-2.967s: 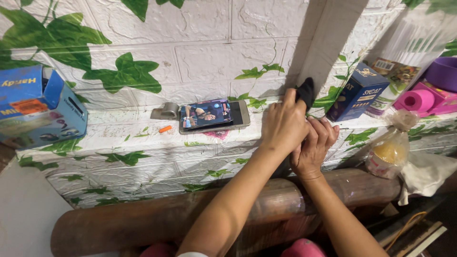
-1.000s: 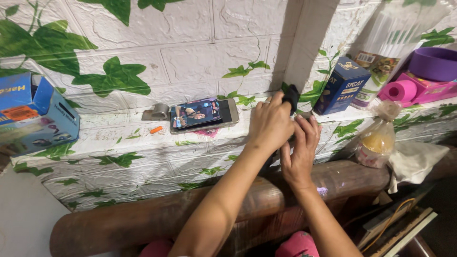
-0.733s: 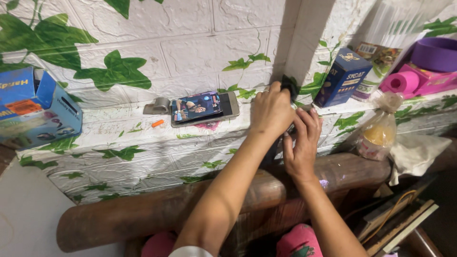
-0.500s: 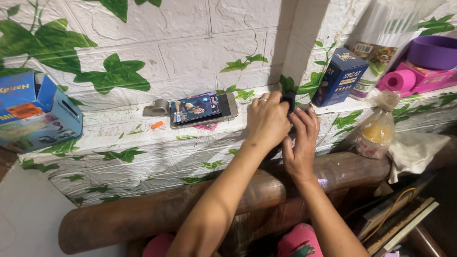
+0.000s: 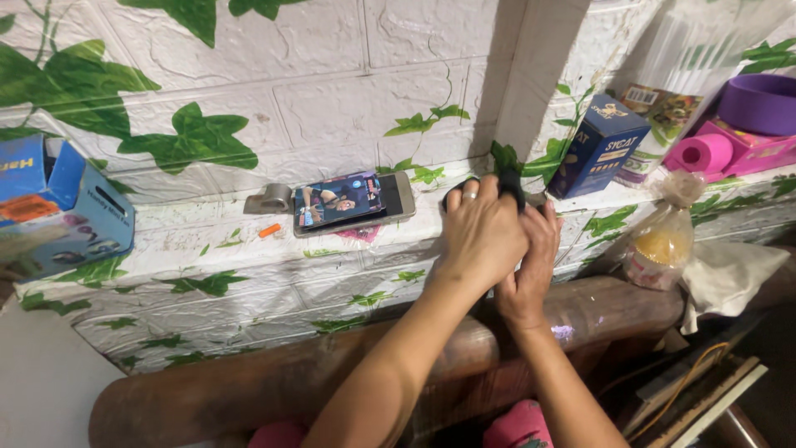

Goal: The person wipes a white shelf with a black cloth, moving items like a box and a phone aside to reach the surface. They clean the shelf edge and the wall behind it, then return the items to their original positions.

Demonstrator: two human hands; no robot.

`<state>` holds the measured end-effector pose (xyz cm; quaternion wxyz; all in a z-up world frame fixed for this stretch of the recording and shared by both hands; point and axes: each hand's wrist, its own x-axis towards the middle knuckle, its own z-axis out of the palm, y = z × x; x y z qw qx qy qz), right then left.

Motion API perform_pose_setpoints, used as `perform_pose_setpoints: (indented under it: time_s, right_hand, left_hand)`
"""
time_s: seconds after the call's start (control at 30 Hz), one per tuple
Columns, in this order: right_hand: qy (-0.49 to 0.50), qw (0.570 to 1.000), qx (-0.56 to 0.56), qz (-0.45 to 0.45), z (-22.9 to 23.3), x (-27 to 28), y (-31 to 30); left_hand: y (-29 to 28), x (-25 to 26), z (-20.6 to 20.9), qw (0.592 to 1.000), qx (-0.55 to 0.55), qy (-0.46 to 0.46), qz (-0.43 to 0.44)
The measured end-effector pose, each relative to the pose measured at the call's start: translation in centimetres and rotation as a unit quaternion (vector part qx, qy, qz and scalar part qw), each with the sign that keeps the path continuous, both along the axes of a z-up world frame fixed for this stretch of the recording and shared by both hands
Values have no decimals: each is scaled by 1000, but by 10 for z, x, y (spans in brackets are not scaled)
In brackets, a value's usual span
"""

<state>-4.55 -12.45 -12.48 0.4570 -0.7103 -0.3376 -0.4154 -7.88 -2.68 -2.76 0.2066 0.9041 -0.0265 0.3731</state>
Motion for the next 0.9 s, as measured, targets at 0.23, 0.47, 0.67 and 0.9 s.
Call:
perform_pose_setpoints:
  time_s: [0.23, 0.47, 0.67, 0.9]
  right_hand:
    - [6, 1000, -19, 18, 20, -17, -7]
    - [25, 999, -22, 29, 28, -24, -16]
    - [28, 999, -12, 21, 29, -22, -13]
    - [30, 999, -39, 21, 37, -29, -18]
  left_hand:
    - [12, 20, 14, 999, -2, 41, 21]
    - [3, -5, 5, 998, 0, 65, 7]
    - [0, 4, 6, 996, -10, 85, 20]
    - [22, 29, 15, 995, 23, 89, 27]
